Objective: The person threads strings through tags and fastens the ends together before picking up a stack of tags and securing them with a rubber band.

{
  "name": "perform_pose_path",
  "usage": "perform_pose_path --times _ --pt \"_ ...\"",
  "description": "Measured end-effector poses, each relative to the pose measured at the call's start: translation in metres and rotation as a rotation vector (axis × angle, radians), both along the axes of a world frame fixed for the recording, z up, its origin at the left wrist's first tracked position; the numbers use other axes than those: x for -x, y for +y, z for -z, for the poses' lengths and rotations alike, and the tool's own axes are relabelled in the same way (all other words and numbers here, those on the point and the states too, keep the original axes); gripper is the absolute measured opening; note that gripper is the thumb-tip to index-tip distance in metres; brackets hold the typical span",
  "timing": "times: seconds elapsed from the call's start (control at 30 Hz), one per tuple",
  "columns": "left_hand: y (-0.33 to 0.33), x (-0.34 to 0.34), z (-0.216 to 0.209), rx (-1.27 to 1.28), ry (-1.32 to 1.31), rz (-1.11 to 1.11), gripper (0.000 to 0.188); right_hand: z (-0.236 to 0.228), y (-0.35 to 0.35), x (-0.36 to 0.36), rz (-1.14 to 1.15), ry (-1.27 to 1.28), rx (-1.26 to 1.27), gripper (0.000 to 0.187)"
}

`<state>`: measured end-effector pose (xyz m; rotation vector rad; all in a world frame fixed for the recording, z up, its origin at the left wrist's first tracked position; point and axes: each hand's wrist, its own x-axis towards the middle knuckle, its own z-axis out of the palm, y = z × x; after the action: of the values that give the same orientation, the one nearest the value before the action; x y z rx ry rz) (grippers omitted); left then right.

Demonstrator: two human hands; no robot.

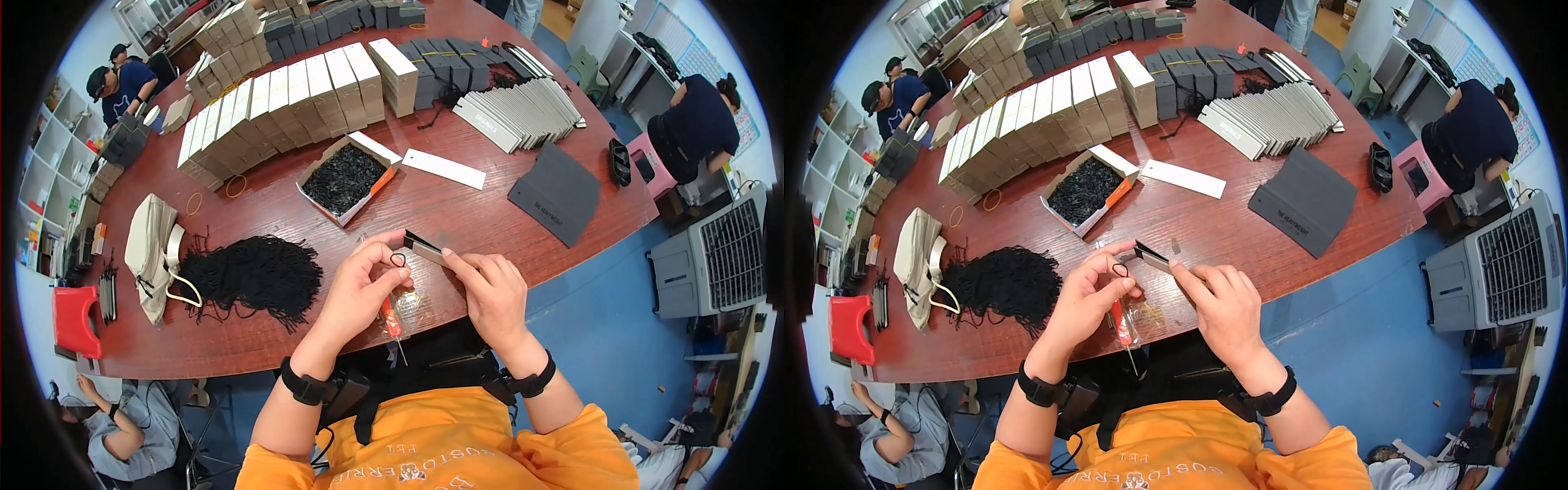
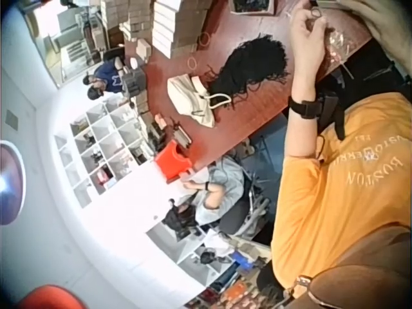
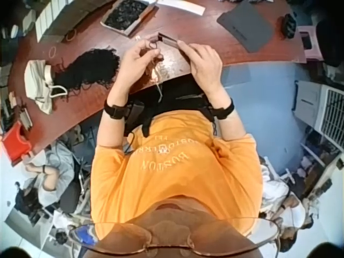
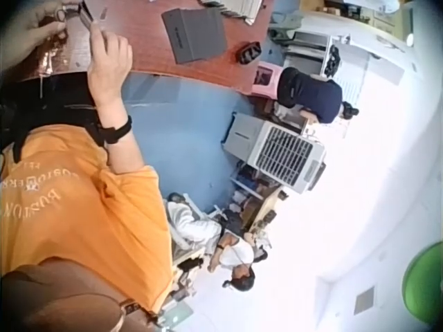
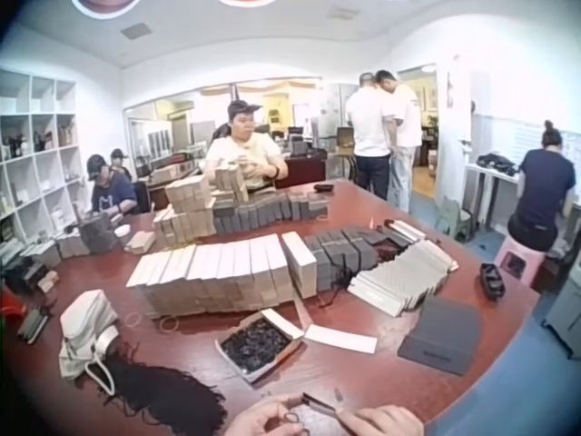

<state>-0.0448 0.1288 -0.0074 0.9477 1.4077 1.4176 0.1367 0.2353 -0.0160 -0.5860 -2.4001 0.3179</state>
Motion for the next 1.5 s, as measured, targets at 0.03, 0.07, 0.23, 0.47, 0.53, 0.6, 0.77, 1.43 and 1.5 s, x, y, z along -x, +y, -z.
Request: perform_pose_path --times 0.03,0.07,0.23,0.47,0.53,0.6,0.77,1.43,1.5 --pt "0.0 -0.001 0.0 0.001 0.0 0.001 0.006 0.002 0.0 0.0 0.001 0.0 0.001 0.042" --pt "0.001 -0.003 -0.001 -0.005 -0.024 -0.018 0.007 0.004 0.001 0.0 0.002 0.008 0.007 0.042" --pt "-0.007 -0.021 -0.012 0.08 0.049 0.039 0.007 0.008 0.004 0.004 -0.014 0.086 -0.003 0.044" --pt "-0.01 -0.026 -0.018 0.038 0.248 0.058 0.007 -0.003 -0.001 0.004 0.107 0.013 -0.23 0.039" --pt "-0.012 -0.027 -0.022 0.116 0.12 0.083 0.006 -0.003 -0.008 0.001 0.151 0.007 -0.26 0.038" --pt "-0.012 -0.029 -0.019 0.093 0.116 0.084 0.006 0.003 -0.012 -0.002 0.129 -0.003 -0.271 0.033" --pt "-0.019 -0.029 -0.012 0.075 -0.02 0.101 0.005 0.01 -0.005 0.003 -0.04 0.029 -0.126 0.025" --pt "-0.138 -0.074 0.012 0.223 -0.455 -0.129 0.009 -0.001 -0.077 -0.042 -0.292 -0.101 1.057 0.011" --pt "-0.137 -0.074 0.014 0.251 -0.447 -0.135 0.01 0.02 -0.099 -0.05 -0.358 -0.103 1.262 0.011"
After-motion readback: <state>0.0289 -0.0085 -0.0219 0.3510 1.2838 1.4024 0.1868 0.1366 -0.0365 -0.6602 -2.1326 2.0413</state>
